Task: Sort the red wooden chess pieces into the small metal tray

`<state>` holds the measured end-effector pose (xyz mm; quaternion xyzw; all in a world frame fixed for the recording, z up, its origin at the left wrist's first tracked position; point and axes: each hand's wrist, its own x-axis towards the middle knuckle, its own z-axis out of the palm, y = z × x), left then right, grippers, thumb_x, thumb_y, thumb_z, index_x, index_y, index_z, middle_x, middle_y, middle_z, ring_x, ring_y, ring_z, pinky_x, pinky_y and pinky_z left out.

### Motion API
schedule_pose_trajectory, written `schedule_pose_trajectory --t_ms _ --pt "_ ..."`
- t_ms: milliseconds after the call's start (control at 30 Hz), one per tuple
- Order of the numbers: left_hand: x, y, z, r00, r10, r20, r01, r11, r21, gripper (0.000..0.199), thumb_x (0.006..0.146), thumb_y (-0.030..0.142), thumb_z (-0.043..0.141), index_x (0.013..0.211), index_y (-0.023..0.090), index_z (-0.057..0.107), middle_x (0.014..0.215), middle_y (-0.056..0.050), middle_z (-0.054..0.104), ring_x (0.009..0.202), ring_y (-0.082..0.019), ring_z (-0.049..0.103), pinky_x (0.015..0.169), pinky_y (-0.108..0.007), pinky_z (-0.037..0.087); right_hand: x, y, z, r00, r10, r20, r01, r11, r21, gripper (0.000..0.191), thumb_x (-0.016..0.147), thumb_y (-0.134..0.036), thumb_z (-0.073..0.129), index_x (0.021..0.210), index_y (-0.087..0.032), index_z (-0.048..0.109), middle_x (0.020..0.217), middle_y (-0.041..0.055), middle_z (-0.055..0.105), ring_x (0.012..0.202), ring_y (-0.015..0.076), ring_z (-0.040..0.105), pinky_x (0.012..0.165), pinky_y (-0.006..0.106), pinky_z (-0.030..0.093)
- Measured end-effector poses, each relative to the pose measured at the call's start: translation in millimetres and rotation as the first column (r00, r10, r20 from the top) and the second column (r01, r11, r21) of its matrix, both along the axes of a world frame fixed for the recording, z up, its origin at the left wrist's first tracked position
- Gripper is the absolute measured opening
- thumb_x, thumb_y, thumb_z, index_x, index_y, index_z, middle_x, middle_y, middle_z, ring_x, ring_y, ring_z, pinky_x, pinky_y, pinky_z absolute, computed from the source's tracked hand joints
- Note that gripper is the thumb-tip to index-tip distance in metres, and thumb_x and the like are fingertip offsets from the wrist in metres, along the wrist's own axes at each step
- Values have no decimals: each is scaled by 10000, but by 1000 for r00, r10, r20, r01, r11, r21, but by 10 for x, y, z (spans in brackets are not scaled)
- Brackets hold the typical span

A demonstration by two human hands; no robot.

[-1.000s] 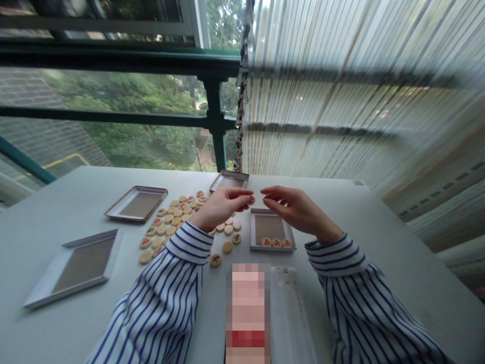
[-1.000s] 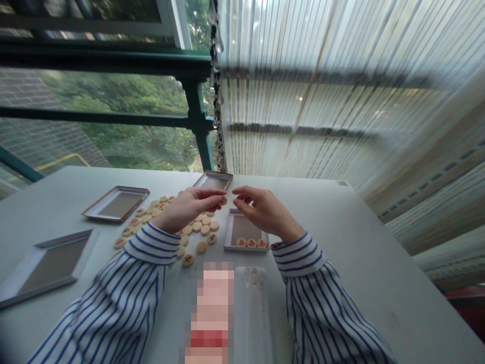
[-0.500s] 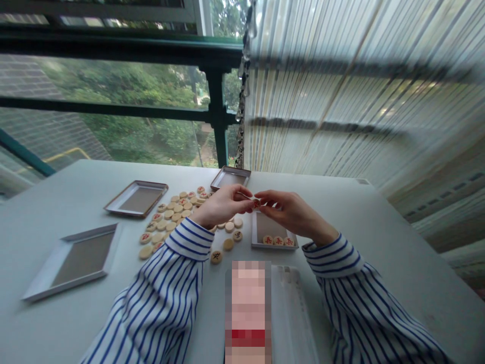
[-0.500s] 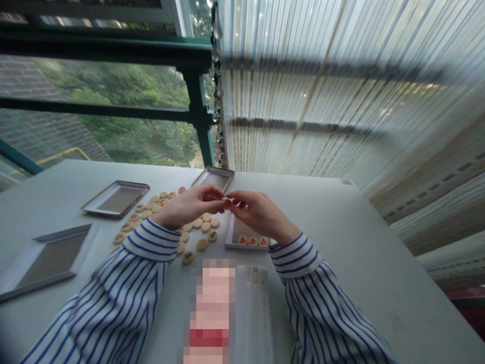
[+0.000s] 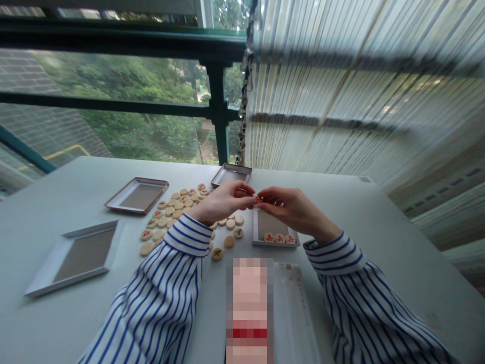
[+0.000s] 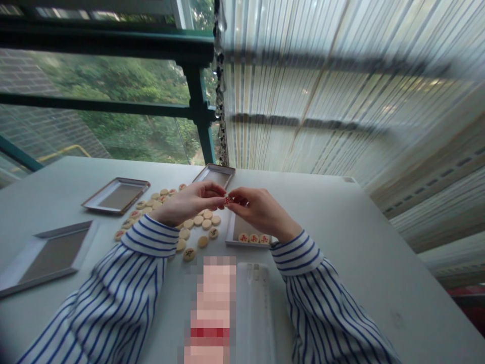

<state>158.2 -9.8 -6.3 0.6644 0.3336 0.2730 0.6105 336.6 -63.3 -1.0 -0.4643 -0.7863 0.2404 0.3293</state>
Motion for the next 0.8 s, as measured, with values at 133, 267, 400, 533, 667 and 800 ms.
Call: schedule_pose_trajectory --t_ms 133,267,400,533,667,800 --pt "-22 6 5 999 -22 28 23 999 -25 265 669 187 666 895 118 545 786 -39 629 721 -112 573 635 -246 422 -4 6 -9 999 -25 -27 26 999 28 219 797 -317 538 918 -159 628 783 31 658 671 113 589 610 253 466" --pt "-28 4 21 1000 -1 -7 1 1000 -9 249 679 197 657 897 108 574 791 -42 627 710 -107 565 657 -256 426 -4 7 -21 999 -30 -28 30 999 29 197 784 -306 560 893 -154 622 770 23 657 654 98 590 602 239 471" --pt "-36 2 40 998 1 -67 2 999 47 240 701 235 634 902 105 616 791 -53 639 695 -110 552 659 -264 423 -4 6 -18 999 -25 -41 26 999 23 198 786 -305 555 886 -144 612 769 33 659 656 100 594 602 241 479" --pt "-44 4 45 996 22 -86 -17 999 50 260 707 257 626 921 109 630 797 -62 653 699 -118 559 660 -270 425 -11 2 -12 999 -17 -43 17 1000 13 193 788 -279 553 922 -149 602 775 34 663 668 104 604 614 245 489" --pt "-47 1 50 995 26 -96 -21 999 50 280 704 277 628 933 117 633 791 -63 658 697 -125 564 657 -275 427 -16 -6 -6 1000 -9 -23 9 1000 15 201 800 -260 538 963 -162 600 788 31 669 688 106 611 622 242 488" --pt "-48 -1 43 995 26 -100 -19 998 67 275 689 271 643 911 110 634 789 -60 652 686 -118 556 649 -270 425 -16 -10 -2 1000 -10 -5 11 999 40 183 800 -259 535 936 -162 610 774 26 660 673 101 598 613 238 476"
